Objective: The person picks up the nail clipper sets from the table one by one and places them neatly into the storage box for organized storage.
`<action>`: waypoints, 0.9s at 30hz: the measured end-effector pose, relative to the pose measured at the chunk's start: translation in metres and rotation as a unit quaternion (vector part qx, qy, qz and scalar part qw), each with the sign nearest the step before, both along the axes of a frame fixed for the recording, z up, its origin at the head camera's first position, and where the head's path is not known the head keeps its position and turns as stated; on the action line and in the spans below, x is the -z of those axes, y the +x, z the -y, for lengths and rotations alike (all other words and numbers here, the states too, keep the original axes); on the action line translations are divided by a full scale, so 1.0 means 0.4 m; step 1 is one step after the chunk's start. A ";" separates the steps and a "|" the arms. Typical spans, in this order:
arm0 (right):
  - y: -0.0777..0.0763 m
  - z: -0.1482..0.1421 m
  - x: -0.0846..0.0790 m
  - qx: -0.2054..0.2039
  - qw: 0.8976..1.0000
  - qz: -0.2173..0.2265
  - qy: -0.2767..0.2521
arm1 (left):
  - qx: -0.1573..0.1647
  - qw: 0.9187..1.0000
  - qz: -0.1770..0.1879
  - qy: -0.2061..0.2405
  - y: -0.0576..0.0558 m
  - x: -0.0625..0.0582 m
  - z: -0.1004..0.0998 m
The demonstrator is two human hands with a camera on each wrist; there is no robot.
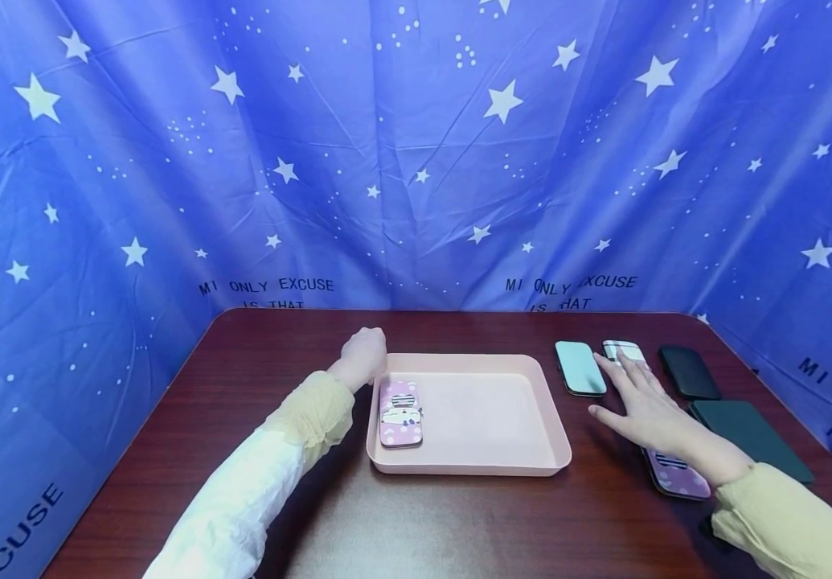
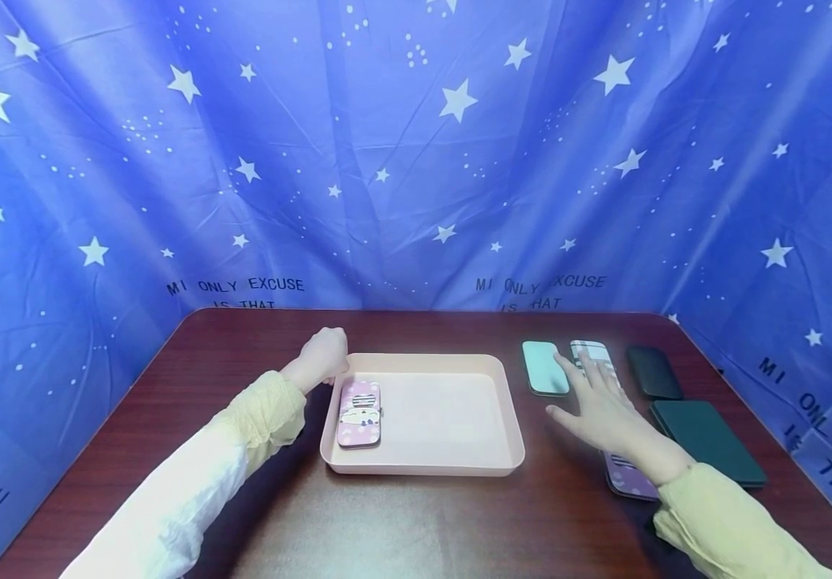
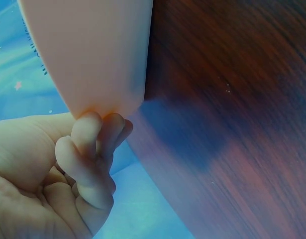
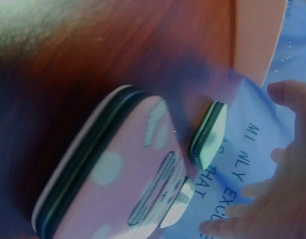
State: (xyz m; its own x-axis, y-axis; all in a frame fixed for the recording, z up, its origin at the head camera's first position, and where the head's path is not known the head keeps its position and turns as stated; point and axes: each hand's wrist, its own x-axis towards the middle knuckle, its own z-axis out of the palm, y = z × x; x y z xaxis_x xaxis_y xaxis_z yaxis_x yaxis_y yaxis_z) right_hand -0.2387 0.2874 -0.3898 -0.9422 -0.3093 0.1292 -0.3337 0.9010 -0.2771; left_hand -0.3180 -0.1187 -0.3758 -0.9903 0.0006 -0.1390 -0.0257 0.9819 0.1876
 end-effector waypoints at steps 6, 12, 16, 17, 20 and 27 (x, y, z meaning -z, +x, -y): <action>-0.001 -0.009 0.018 0.005 0.999 0.036 0.018 | 0.004 1.000 -0.010 -0.010 0.000 0.000 -0.003; -0.005 -0.018 0.031 -0.007 0.998 0.043 0.034 | 0.002 1.000 -0.010 -0.008 -0.001 0.004 -0.001; -0.008 -0.023 0.037 -0.006 0.998 0.041 0.045 | 0.002 1.000 -0.007 -0.006 -0.003 0.006 -0.001; -0.009 -0.024 0.038 -0.004 0.998 0.039 0.048 | 0.001 1.000 -0.006 -0.006 -0.003 0.007 -0.001; -0.011 -0.028 0.039 -0.001 0.998 0.029 0.056 | 0.001 1.000 -0.006 -0.005 -0.002 0.006 -0.001; -0.014 -0.029 0.031 -0.004 0.998 0.016 0.066 | 0.003 1.000 -0.014 -0.004 0.000 0.004 0.001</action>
